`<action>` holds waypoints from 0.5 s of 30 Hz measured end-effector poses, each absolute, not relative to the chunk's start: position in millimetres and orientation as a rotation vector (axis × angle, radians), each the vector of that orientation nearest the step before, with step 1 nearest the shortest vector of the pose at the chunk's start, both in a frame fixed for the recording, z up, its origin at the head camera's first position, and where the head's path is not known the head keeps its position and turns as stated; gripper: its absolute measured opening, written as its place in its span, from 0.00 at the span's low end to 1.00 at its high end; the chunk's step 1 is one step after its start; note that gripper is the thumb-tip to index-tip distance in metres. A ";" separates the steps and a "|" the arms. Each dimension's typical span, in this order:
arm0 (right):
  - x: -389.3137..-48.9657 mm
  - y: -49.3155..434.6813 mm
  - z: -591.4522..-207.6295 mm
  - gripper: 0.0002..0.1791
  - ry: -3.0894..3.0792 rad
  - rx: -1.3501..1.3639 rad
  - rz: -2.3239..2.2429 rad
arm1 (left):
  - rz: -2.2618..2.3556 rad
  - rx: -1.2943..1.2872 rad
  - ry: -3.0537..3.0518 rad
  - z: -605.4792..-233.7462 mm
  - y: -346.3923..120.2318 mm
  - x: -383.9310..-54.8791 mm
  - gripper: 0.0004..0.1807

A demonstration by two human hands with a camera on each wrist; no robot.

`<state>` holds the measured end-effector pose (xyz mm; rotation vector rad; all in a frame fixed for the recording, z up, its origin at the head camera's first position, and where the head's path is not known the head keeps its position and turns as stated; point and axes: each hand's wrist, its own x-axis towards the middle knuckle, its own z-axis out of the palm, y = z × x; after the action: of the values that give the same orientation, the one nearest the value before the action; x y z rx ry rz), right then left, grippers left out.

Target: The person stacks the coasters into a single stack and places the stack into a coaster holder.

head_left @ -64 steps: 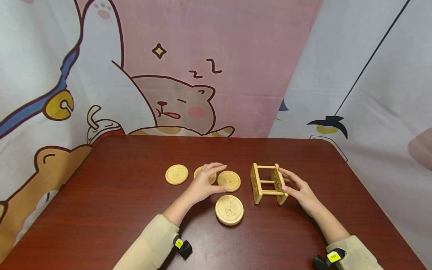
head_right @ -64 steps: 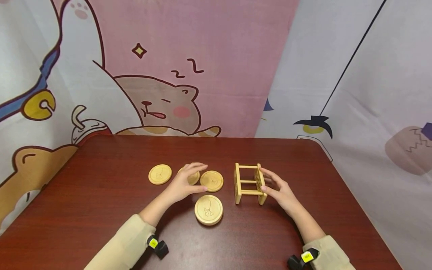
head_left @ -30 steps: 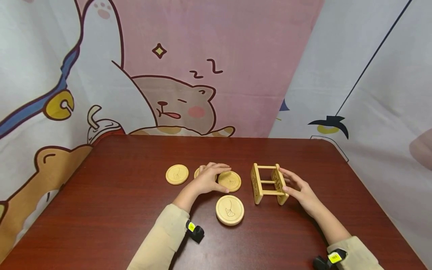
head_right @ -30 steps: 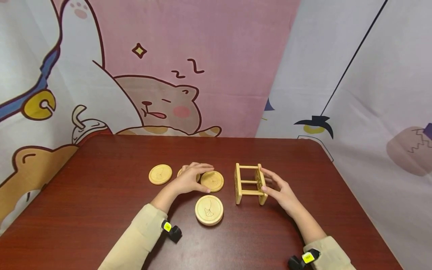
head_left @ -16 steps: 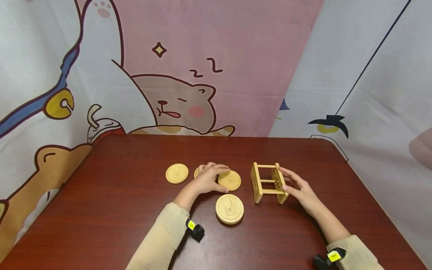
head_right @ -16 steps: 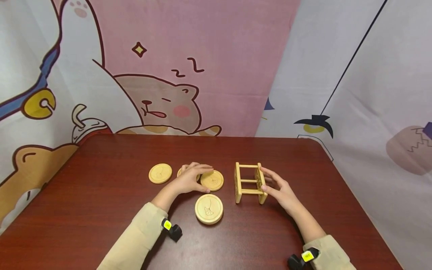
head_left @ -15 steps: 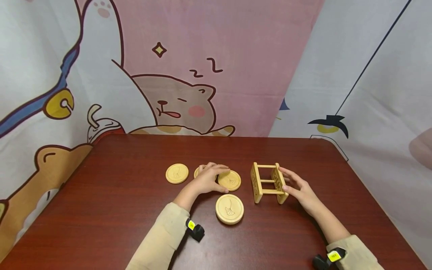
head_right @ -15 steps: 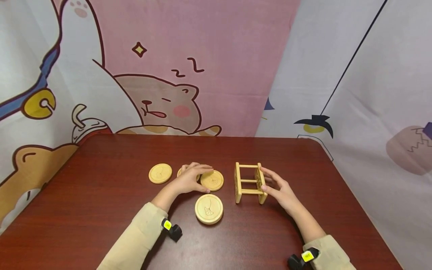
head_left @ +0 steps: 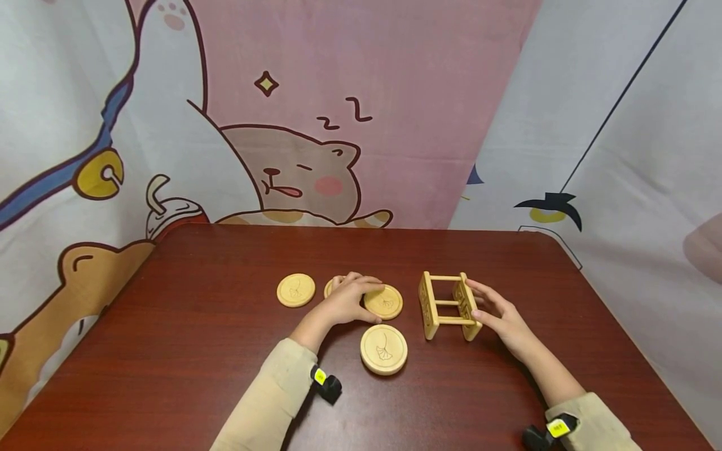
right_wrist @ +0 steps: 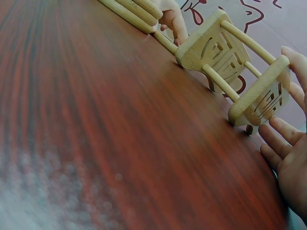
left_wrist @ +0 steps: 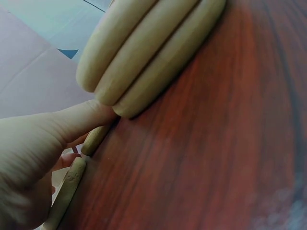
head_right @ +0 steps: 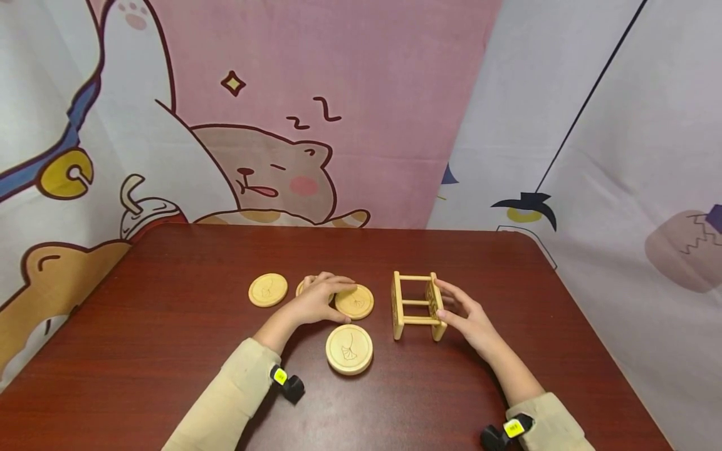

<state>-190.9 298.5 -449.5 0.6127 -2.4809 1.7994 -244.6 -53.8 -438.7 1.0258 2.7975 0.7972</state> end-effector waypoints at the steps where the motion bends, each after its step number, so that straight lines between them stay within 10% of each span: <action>1: -191.0 298.6 -449.7 0.31 -2.482 0.612 1.799 | 0.792 1.028 2.801 -439.1 -53.9 -244.7 0.38; 15: -190.8 298.0 -449.8 0.30 -2.469 0.629 1.796 | 0.788 1.042 2.839 -440.6 -54.3 -244.0 0.38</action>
<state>-190.8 298.0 -449.8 0.6295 -2.4692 1.7957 -244.0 -54.3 -440.6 1.0417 2.8385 0.7879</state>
